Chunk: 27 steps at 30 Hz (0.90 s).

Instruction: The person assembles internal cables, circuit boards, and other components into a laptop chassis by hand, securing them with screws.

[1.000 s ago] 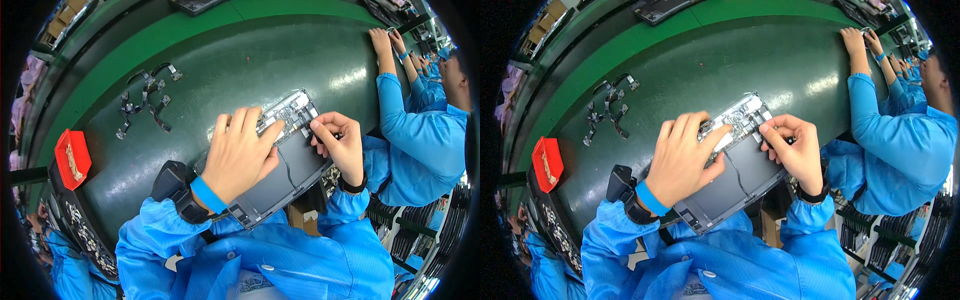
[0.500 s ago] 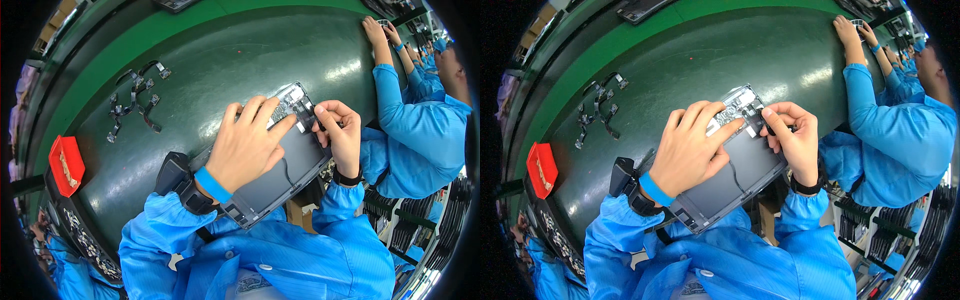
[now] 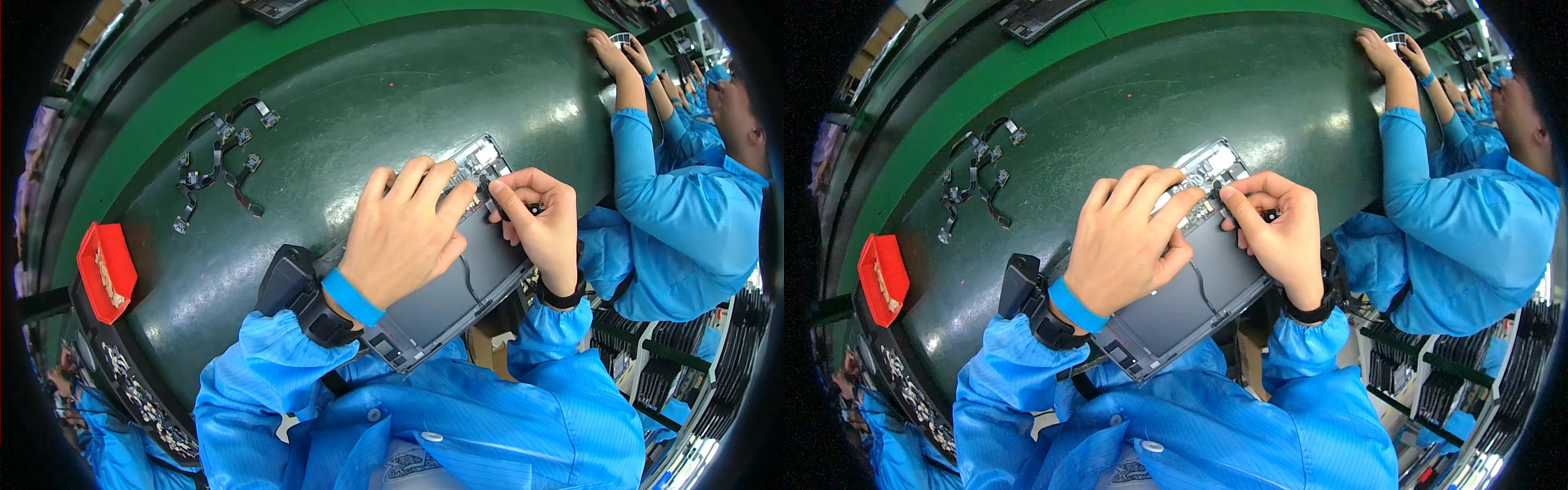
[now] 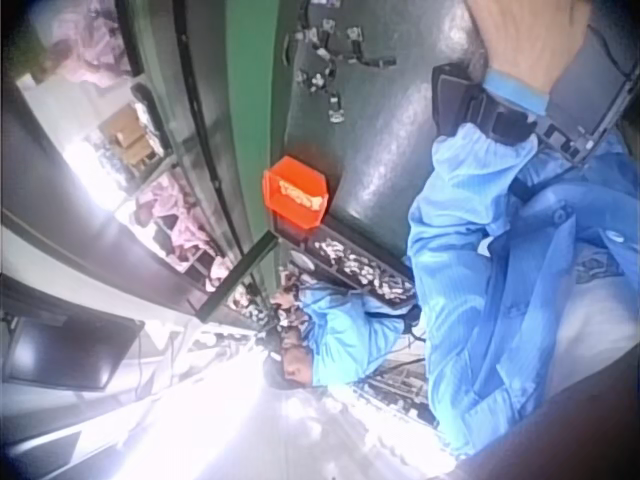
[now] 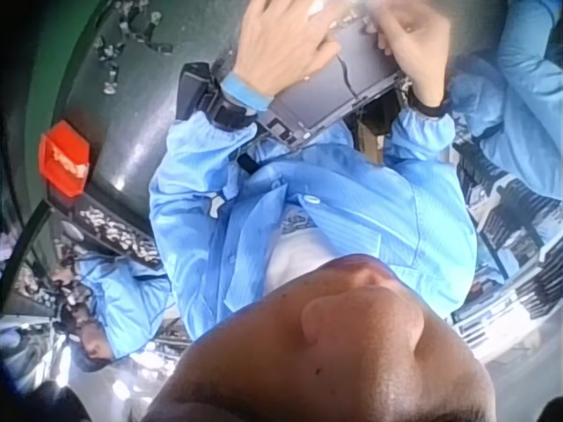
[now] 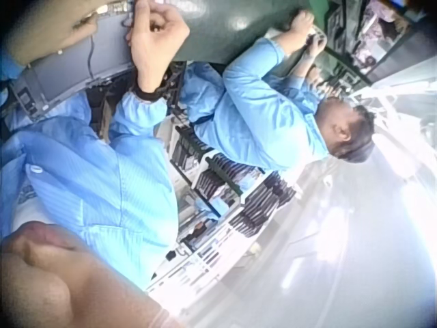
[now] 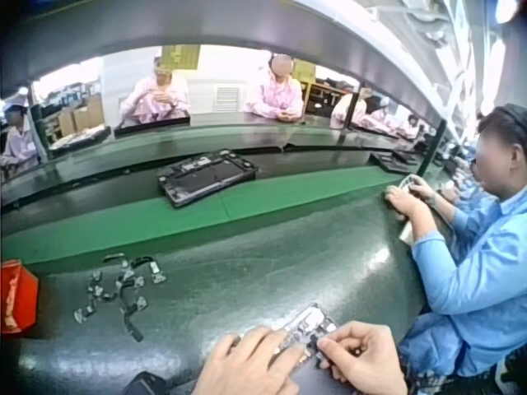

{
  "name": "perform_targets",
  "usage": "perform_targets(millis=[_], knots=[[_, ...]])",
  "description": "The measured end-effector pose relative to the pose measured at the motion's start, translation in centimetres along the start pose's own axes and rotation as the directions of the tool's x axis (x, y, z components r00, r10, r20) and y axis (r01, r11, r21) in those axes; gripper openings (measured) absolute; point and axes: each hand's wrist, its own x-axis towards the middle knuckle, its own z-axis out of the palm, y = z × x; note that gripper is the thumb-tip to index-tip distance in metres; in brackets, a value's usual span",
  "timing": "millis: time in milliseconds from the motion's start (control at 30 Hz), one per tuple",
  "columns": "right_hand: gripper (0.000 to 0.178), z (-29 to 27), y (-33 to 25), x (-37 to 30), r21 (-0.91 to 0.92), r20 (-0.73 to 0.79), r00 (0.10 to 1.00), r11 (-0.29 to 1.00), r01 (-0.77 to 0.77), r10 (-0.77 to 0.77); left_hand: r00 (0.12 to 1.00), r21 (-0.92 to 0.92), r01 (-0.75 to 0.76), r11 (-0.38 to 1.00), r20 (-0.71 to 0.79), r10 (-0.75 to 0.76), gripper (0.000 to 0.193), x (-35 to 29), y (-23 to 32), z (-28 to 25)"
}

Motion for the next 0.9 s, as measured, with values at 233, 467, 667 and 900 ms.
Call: perform_targets(millis=[233,467,667,900], knots=[[0.016,0.09,-0.16,0.09,-0.064,0.033,0.999,0.998,-0.002,0.004,1.000,-0.009,0.005,1.000,-0.016,-0.005,0.046,-0.02,-0.02,-0.02],[0.016,0.19,-0.31,0.13,-0.059,0.018,1.000,0.998,-0.010,0.011,1.000,0.013,0.013,1.000,0.010,-0.013,0.044,0.08,0.13,-0.04],[0.016,0.43,-0.41,0.27,-0.079,0.014,1.000,0.997,-0.008,0.009,0.999,-0.027,0.038,0.999,-0.003,-0.038,0.045,0.03,-0.06,0.22],[0.016,0.55,-0.61,0.11,-0.075,-0.013,1.000,0.997,-0.016,0.015,1.000,0.022,0.022,1.000,0.001,-0.022,0.043,-0.04,-0.03,0.34]])
